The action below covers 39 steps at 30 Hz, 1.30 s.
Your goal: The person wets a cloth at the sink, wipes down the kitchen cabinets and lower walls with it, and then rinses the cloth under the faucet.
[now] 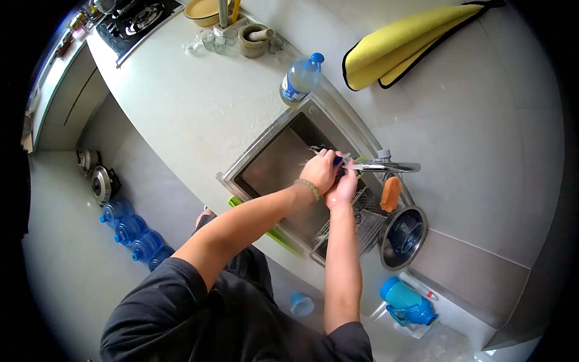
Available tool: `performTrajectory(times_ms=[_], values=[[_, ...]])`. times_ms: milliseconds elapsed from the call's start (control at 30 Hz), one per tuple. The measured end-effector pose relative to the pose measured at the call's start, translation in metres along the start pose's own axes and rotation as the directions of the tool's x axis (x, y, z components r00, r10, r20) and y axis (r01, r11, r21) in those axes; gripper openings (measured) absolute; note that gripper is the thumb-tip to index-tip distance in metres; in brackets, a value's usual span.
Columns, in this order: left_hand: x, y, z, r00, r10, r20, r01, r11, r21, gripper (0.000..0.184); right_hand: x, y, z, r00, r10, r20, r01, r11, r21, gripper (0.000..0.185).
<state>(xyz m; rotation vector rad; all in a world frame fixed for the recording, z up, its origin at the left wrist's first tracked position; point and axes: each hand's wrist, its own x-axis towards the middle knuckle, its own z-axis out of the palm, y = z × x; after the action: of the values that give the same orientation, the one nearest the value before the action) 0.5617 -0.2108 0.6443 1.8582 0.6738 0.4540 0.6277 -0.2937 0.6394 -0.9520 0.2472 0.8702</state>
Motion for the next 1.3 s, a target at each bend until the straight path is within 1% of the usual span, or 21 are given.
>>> performTrajectory(times_ms=[67, 133, 200, 267, 333, 400, 433, 467, 533, 567, 600, 667, 700, 733, 800, 833, 867, 933, 1067, 1133, 1300], values=[[0.008, 0.011, -0.017, 0.985, -0.113, 0.133, 0.098, 0.989, 0.114, 0.033, -0.019, -0.006, 0.018, 0.988, 0.151, -0.033, -0.149, 0.987, 0.054, 0.049], [0.014, 0.018, -0.029, 0.973, 0.028, 0.230, -0.063, 0.987, 0.145, 0.036, -0.015, -0.007, 0.009, 0.983, 0.184, 0.007, -0.184, 0.983, 0.025, 0.047], [0.006, 0.026, -0.017, 0.961, 0.275, -0.026, -0.252, 0.913, 0.321, 0.034, -0.004, -0.005, -0.012, 0.984, 0.155, 0.088, -0.154, 0.988, -0.022, 0.056], [0.010, 0.031, -0.004, 0.951, 0.290, -0.108, -0.257, 0.935, 0.244, 0.040, -0.016, -0.007, 0.010, 0.988, 0.076, 0.135, -0.074, 0.997, -0.017, 0.056], [0.013, 0.032, -0.005, 0.912, 0.411, -0.010, -0.386, 0.864, 0.322, 0.049, -0.016, -0.009, 0.013, 0.980, -0.007, 0.201, 0.005, 1.000, 0.014, 0.056], [0.011, 0.030, -0.010, 0.810, 0.533, 0.244, -0.583, 0.776, 0.239, 0.046, 0.004, -0.010, -0.030, 0.959, -0.041, 0.280, 0.024, 0.998, 0.064, 0.064], [0.009, 0.029, -0.012, 0.729, 0.582, 0.360, -0.666, 0.724, 0.179, 0.045, 0.013, -0.005, -0.041, 0.894, -0.188, 0.407, 0.096, 0.967, 0.235, 0.061], [0.009, 0.028, -0.010, 0.731, 0.579, 0.361, -0.656, 0.743, 0.137, 0.045, 0.019, 0.000, -0.044, 0.791, -0.326, 0.517, 0.103, 0.905, 0.413, 0.058], [0.009, 0.024, -0.006, 0.732, 0.574, 0.366, -0.633, 0.772, 0.053, 0.045, 0.013, -0.006, -0.052, 0.808, -0.165, 0.566, -0.082, 0.919, 0.385, 0.052], [0.017, 0.019, -0.003, 0.769, 0.491, 0.409, -0.601, 0.774, 0.201, 0.043, -0.001, -0.015, -0.049, 0.867, 0.073, 0.493, -0.129, 0.989, 0.079, 0.051], [0.019, 0.013, 0.007, 0.917, 0.344, 0.204, -0.363, 0.929, 0.065, 0.045, -0.025, -0.019, 0.011, 0.989, 0.141, -0.036, -0.137, 0.987, 0.085, 0.050], [0.022, 0.011, 0.008, 0.988, -0.125, 0.093, 0.133, 0.988, -0.081, 0.052, -0.024, -0.011, 0.013, 0.991, 0.080, 0.105, -0.090, 0.991, 0.099, 0.051], [0.022, -0.002, 0.012, 0.978, -0.188, 0.087, 0.200, 0.964, -0.172, 0.058, -0.026, -0.011, 0.013, 0.991, 0.044, 0.125, -0.047, 0.999, 0.023, 0.051], [0.020, -0.011, 0.007, 0.905, -0.316, 0.284, 0.411, 0.824, -0.390, 0.054, -0.023, -0.010, 0.009, 0.995, -0.039, 0.092, 0.045, 0.997, -0.060, 0.047], [0.010, -0.045, 0.024, 0.823, -0.491, 0.288, 0.565, 0.646, -0.513, 0.036, -0.016, -0.008, -0.009, 0.959, -0.235, -0.159, 0.124, 0.851, -0.510, 0.041], [0.005, -0.045, 0.019, 0.694, -0.671, 0.262, 0.708, 0.572, -0.414, 0.032, -0.007, -0.010, -0.029, 0.921, -0.351, -0.166, 0.135, 0.690, -0.711, 0.042], [0.001, -0.083, 0.049, 0.619, -0.747, 0.243, 0.735, 0.442, -0.514, 0.034, 0.010, -0.015, -0.059, 0.778, -0.628, -0.024, 0.094, 0.154, -0.984, 0.041], [-0.010, -0.062, 0.023, 0.438, -0.861, 0.259, 0.766, 0.208, -0.608, 0.037, 0.018, -0.026, -0.073, 0.479, -0.737, 0.477, 0.104, -0.491, -0.865, 0.039], [-0.021, -0.083, 0.030, 0.394, -0.857, 0.331, 0.755, 0.097, -0.649, 0.042, 0.030, -0.046, -0.078, 0.707, -0.656, 0.265, 0.055, -0.322, -0.945, 0.022], [-0.023, -0.071, 0.022, 0.402, -0.838, 0.369, 0.735, 0.054, -0.676, 0.041, 0.029, -0.048, -0.076, 0.697, -0.623, 0.356, 0.077, -0.429, -0.900, 0.020], [-0.009, -0.031, -0.011, 0.409, -0.792, 0.453, 0.769, 0.032, -0.638, 0.035, 0.023, -0.045, -0.089, 0.661, -0.677, 0.324, 0.111, -0.338, -0.935, 0.020]])
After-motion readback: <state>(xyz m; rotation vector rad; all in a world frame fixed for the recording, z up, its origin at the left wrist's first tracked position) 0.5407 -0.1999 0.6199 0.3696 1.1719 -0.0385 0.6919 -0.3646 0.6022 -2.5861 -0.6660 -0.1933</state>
